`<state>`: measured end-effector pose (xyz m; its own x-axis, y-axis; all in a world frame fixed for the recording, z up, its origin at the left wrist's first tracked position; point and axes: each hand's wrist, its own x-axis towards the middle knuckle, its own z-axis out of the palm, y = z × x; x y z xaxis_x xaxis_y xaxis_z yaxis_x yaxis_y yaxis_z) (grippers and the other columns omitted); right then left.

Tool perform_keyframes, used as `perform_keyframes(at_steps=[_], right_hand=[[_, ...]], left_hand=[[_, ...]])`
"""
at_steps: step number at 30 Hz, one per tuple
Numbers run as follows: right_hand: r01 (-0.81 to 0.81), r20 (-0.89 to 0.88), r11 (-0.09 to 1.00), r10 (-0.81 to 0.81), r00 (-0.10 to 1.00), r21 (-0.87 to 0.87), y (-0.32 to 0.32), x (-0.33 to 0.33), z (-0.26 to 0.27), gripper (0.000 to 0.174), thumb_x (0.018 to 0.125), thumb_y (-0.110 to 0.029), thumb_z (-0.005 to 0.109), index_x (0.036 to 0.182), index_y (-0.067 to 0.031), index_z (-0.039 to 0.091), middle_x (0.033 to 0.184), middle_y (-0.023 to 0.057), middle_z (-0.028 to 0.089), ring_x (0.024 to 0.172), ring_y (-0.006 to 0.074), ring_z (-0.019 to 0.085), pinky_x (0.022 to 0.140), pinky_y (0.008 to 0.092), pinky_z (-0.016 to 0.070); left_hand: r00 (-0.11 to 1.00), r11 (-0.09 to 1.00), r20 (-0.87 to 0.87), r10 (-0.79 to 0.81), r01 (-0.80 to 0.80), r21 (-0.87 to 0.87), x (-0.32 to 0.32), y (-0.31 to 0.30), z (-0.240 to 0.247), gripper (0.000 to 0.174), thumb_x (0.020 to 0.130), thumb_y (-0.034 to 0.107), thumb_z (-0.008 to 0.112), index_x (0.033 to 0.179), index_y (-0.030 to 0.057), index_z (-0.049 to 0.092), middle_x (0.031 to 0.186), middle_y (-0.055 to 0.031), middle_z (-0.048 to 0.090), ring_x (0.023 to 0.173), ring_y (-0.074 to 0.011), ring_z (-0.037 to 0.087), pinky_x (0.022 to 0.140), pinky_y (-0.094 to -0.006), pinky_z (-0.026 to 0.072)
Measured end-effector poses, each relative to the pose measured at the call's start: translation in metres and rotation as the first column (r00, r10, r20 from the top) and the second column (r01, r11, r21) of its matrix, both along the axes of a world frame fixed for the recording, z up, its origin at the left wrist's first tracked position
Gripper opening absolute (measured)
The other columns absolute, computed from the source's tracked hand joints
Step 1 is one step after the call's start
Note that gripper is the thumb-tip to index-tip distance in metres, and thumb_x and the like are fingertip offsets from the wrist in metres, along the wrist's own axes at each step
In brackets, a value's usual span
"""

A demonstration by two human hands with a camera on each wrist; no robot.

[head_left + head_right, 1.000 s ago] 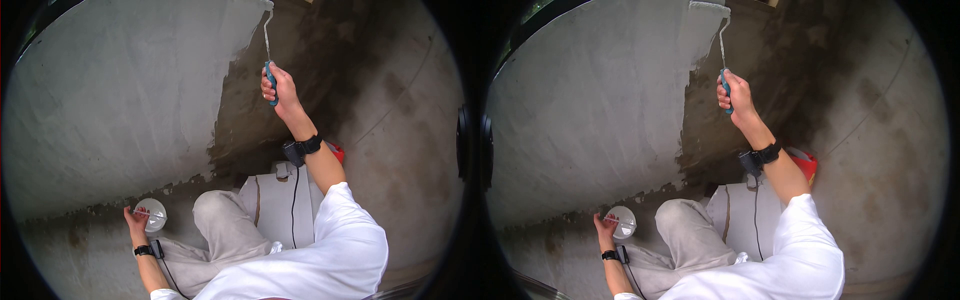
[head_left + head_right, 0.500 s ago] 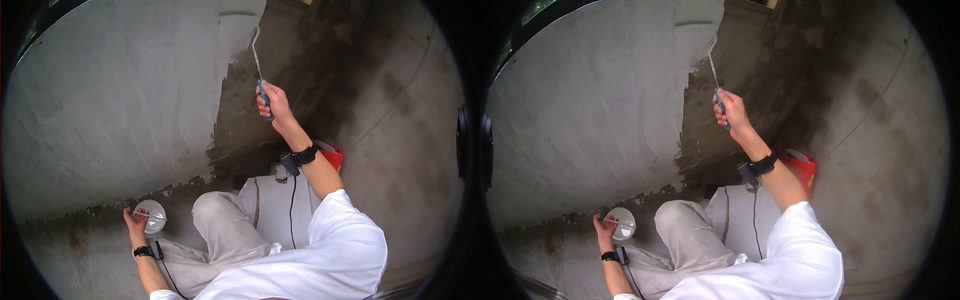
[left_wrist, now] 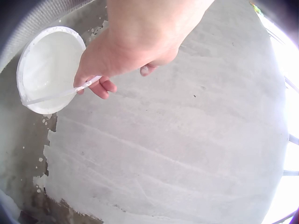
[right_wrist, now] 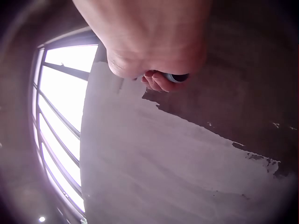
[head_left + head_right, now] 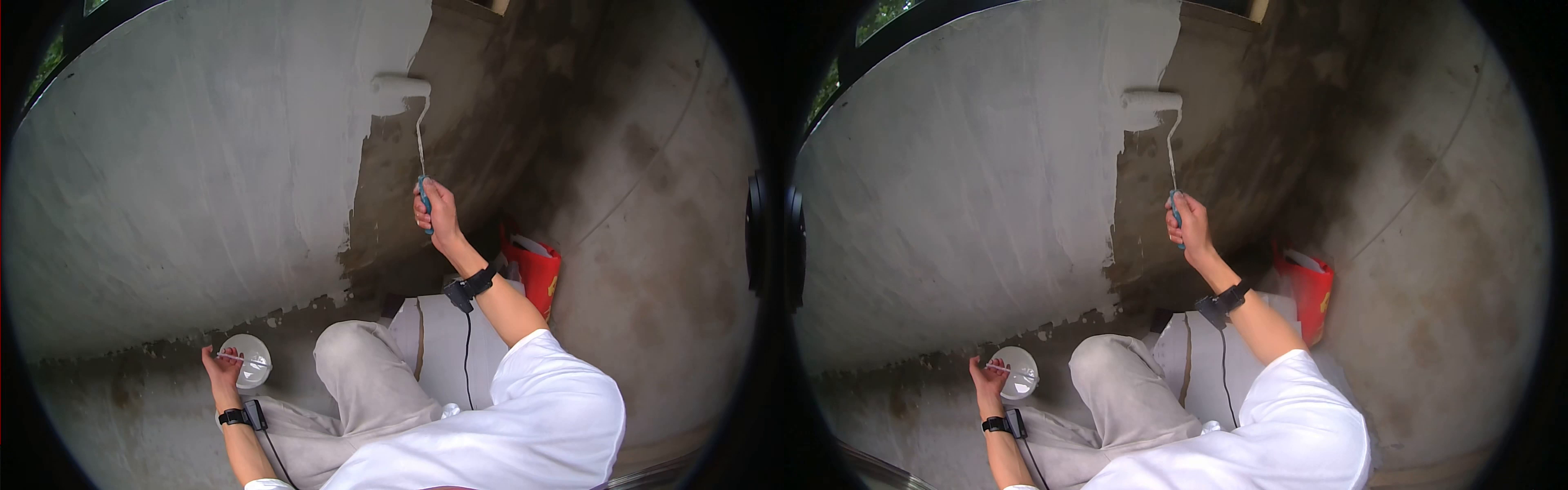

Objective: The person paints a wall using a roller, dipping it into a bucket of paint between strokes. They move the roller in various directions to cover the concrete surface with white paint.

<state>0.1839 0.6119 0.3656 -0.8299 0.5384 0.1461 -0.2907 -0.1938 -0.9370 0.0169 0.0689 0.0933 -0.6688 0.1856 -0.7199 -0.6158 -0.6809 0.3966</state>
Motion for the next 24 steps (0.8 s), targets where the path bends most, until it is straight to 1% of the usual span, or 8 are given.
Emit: perform_keyframes(at_steps=[1,3,4,6,9,13,17,24], right_hand=[[0.001,-0.002,1.000,-0.001,1.000,0.001,0.001,-0.005,0.012,0.030,0.103,-0.035,0.048,0.091,-0.0079,0.051,0.061,-0.0032,0.044,0.044,0.0032,0.034,0.038,0.0194,0.0255],[0.048,-0.038,0.983,-0.041,0.998,0.177,0.001,-0.014,0.039,0.032,0.104,-0.036,0.046,0.089,-0.0083,0.050,0.060,-0.0034,0.043,0.044,0.0031,0.035,0.038,0.0199,0.0260],[0.049,-0.039,0.983,-0.042,0.998,0.178,0.002,-0.017,0.052,0.032,0.104,-0.036,0.046,0.089,-0.0083,0.050,0.060,-0.0034,0.043,0.044,0.0031,0.035,0.038,0.0199,0.0260],[0.080,-0.100,0.979,-0.062,0.993,0.189,0.005,-0.025,0.075,0.033,0.105,-0.037,0.044,0.087,-0.0087,0.048,0.060,-0.0034,0.043,0.044,0.0032,0.035,0.038,0.0203,0.0266],[0.074,-0.135,0.975,-0.046,0.990,0.209,0.011,-0.034,0.102,0.034,0.105,-0.037,0.043,0.087,-0.0086,0.048,0.060,-0.0032,0.043,0.044,0.0036,0.035,0.038,0.0205,0.0269],[0.063,-0.163,0.969,-0.024,0.986,0.240,0.014,-0.040,0.123,0.032,0.105,-0.034,0.041,0.087,-0.0084,0.048,0.061,-0.0022,0.043,0.045,0.0039,0.035,0.039,0.0204,0.0268],[0.053,-0.173,0.971,-0.013,0.985,0.233,0.013,-0.041,0.136,0.030,0.105,-0.032,0.041,0.088,-0.0081,0.049,0.062,-0.0019,0.043,0.046,0.0040,0.035,0.040,0.0204,0.0266],[0.060,-0.123,0.965,-0.029,0.992,0.255,0.012,-0.044,0.141,0.030,0.104,-0.031,0.043,0.087,-0.0070,0.051,0.062,-0.0023,0.044,0.046,0.0039,0.035,0.040,0.0206,0.0266]], left_hand=[[1.000,1.000,-0.002,-0.001,0.001,0.001,0.000,0.000,0.000,0.049,0.075,0.045,0.064,0.097,0.0043,0.046,0.094,-0.0069,0.049,0.090,-0.0226,0.052,0.092,-0.0463,0.0431],[1.000,1.000,-0.003,-0.007,0.007,0.005,0.000,-0.001,0.001,0.048,0.075,0.044,0.064,0.096,0.0043,0.046,0.093,-0.0071,0.050,0.089,-0.0227,0.052,0.092,-0.0462,0.0431],[1.000,1.000,-0.004,-0.008,0.008,0.006,0.000,-0.001,0.001,0.048,0.075,0.044,0.064,0.096,0.0043,0.046,0.093,-0.0071,0.050,0.089,-0.0227,0.052,0.092,-0.0462,0.0431],[1.000,1.000,0.003,0.002,-0.002,0.010,0.000,0.000,0.001,0.048,0.075,0.044,0.064,0.095,0.0044,0.047,0.093,-0.0072,0.050,0.089,-0.0227,0.052,0.092,-0.0461,0.0430],[1.000,1.000,0.002,0.008,-0.008,0.012,0.001,0.000,0.002,0.047,0.075,0.044,0.064,0.094,0.0045,0.047,0.092,-0.0071,0.051,0.090,-0.0228,0.052,0.092,-0.0460,0.0430],[1.000,1.000,0.003,-0.001,0.001,0.016,0.000,0.000,0.000,0.047,0.074,0.044,0.064,0.093,0.0045,0.048,0.091,-0.0070,0.051,0.089,-0.0227,0.052,0.092,-0.0459,0.0430],[1.000,1.000,0.012,-0.003,0.003,0.014,-0.001,-0.001,-0.002,0.046,0.074,0.044,0.064,0.092,0.0047,0.047,0.091,-0.0069,0.051,0.089,-0.0228,0.052,0.091,-0.0458,0.0428],[1.000,1.000,0.021,-0.011,0.010,0.005,-0.005,-0.002,-0.007,0.045,0.074,0.045,0.065,0.089,0.0057,0.048,0.086,-0.0060,0.052,0.086,-0.0229,0.053,0.090,-0.0454,0.0431]])
